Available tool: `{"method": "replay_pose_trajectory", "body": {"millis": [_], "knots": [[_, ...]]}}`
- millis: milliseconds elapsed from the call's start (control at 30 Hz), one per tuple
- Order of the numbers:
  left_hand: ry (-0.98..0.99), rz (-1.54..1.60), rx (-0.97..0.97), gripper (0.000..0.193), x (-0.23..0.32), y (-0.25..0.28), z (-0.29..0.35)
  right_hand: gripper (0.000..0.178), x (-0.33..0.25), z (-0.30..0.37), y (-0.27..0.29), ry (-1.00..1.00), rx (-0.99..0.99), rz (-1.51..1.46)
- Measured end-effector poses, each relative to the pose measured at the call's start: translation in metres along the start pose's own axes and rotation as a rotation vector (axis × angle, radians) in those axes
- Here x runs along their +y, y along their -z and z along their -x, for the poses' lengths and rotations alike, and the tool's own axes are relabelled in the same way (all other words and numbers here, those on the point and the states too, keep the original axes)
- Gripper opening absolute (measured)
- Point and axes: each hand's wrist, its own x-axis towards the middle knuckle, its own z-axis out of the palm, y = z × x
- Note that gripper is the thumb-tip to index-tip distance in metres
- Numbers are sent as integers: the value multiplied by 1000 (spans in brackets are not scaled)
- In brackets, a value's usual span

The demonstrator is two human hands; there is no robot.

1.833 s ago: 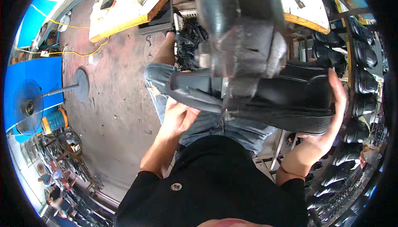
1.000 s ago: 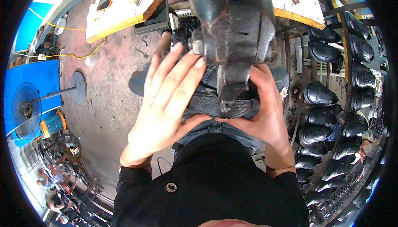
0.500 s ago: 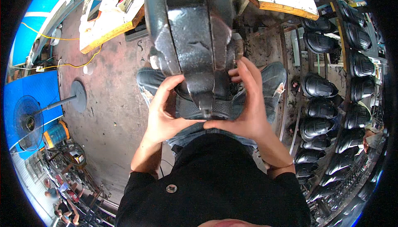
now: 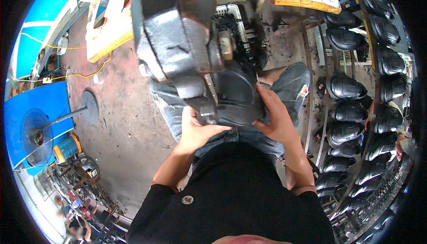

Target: Using a machine to apply pressure or heat to attach soles to shoe uppers.

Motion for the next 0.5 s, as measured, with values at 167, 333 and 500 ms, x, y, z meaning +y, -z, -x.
{"method": "replay_pose_trajectory", "body": {"millis": [167, 333, 500], "knots": [[-342, -268, -213, 88, 24, -18, -23, 106, 9, 10, -2, 85, 117, -17], [-8, -100, -79, 84, 6, -1, -3, 105, -5, 0, 12, 50, 73, 23], [-152, -225, -109, 79, -4, 9, -4, 101, -21, -6, 29, -41, -11, 113]]}}
